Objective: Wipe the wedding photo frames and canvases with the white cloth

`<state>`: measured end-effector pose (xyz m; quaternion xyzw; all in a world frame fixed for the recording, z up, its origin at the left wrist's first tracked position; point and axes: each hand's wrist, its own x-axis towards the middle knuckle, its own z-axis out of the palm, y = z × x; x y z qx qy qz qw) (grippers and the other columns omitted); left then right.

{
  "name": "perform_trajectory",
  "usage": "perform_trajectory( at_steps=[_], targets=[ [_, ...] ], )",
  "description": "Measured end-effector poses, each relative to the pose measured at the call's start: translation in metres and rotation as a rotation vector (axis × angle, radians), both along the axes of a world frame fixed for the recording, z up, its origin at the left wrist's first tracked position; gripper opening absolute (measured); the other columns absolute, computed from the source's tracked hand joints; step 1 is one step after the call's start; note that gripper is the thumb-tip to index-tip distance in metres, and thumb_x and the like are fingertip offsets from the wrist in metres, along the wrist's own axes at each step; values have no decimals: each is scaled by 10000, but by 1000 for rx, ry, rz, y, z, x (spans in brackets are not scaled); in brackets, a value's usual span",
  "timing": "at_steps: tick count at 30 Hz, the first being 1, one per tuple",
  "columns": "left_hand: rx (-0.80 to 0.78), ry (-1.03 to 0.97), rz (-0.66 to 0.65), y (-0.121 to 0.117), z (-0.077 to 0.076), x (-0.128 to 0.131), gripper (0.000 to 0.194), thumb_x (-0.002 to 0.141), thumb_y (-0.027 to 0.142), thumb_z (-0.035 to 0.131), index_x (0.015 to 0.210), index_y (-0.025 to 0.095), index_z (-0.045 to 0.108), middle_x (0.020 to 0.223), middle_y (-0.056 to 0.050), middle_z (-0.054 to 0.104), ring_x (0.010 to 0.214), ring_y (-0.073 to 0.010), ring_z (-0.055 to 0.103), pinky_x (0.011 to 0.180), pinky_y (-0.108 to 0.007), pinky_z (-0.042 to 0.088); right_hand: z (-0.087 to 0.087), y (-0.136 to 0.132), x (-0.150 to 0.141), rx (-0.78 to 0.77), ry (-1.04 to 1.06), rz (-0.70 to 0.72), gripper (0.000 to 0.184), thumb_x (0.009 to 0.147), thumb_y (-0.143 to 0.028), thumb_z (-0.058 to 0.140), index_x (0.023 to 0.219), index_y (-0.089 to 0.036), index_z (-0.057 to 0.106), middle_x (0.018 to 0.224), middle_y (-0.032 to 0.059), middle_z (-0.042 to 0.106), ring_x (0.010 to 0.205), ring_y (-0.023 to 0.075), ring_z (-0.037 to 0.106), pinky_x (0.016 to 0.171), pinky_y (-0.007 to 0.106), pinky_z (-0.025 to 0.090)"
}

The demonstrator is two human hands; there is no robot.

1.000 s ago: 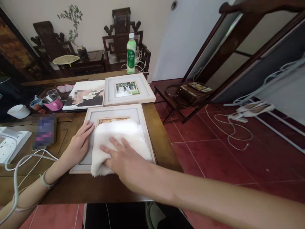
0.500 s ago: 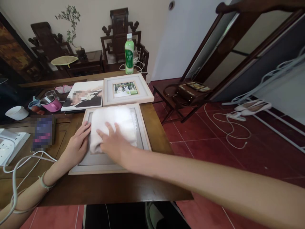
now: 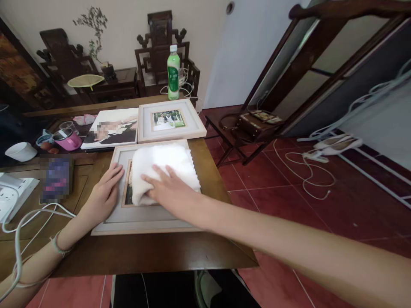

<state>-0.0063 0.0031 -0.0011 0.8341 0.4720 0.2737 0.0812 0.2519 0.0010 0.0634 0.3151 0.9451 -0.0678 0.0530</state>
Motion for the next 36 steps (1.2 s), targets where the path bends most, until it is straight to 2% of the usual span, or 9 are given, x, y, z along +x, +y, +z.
perform_trajectory(
  at_steps=[3, 7, 11, 15, 20, 25, 31, 36],
  targets=[
    [-12, 2, 16, -2, 3, 3, 470, 960, 151, 346, 1403, 101, 496, 1488, -188, 466, 1469, -294, 309, 1205, -520, 278, -2, 19, -7, 104, 22, -148, 538, 802, 99, 420, 1254, -98, 637, 1604, 152, 248, 1458, 444, 149, 1149, 645, 242],
    [-9, -42, 63, -5, 11, 10, 452, 1002, 234, 340, 1409, 97, 482, 1507, -188, 442, 1444, -263, 364, 1206, -473, 291, -1, 40, -37, 122, 3, -274, 522, 836, 56, 475, 1305, -133, 604, 1620, 131, 203, 1457, 472, 105, 1133, 694, 222],
    [6, -96, 111, -7, 18, 15, 472, 1027, 298, 327, 1446, 101, 417, 1531, -192, 402, 1445, -238, 360, 1208, -447, 283, -5, 40, -64, 159, 69, -156, 394, 951, -61, 424, 1253, -172, 651, 1613, 98, 257, 1462, 451, 135, 1134, 693, 224],
    [-13, -155, 134, -8, 19, 14, 490, 1043, 369, 276, 1441, 122, 419, 1521, -187, 417, 1446, -239, 355, 1204, -465, 275, -1, 16, -71, 83, 56, -67, 353, 943, -91, 472, 1207, -173, 692, 1603, 123, 277, 1435, 496, 186, 1097, 712, 275],
    [-30, -221, 111, -10, 21, 12, 584, 1036, 488, 173, 1407, 154, 474, 1517, -168, 435, 1444, -263, 358, 1198, -484, 280, 5, -25, -63, -36, 35, 23, 312, 934, -139, 535, 1180, -190, 722, 1601, 122, 285, 1421, 521, 195, 1091, 738, 251],
    [-52, -178, 116, -8, 20, 13, 533, 1039, 451, 232, 1376, 132, 494, 1487, -178, 474, 1424, -255, 396, 1190, -496, 302, 9, -49, -49, -180, 14, 88, 285, 909, -202, 599, 1161, -196, 732, 1587, 109, 312, 1427, 514, 181, 1094, 752, 223],
    [9, -82, 89, -3, 7, 9, 385, 1006, 290, 379, 1312, 130, 551, 1416, -170, 556, 1437, -267, 379, 1184, -531, 320, 14, -55, -17, -170, -54, -75, 255, 878, -131, 602, 1047, -215, 774, 1536, 114, 401, 1387, 511, 313, 1011, 747, 363],
    [47, -76, 61, 0, -3, 3, 389, 971, 160, 373, 1317, 135, 548, 1420, -175, 551, 1440, -278, 372, 1165, -562, 345, 25, -54, 7, -139, -202, -132, 272, 854, -100, 605, 1016, -229, 782, 1469, 137, 491, 1316, 511, 432, 948, 702, 456]
  ],
)
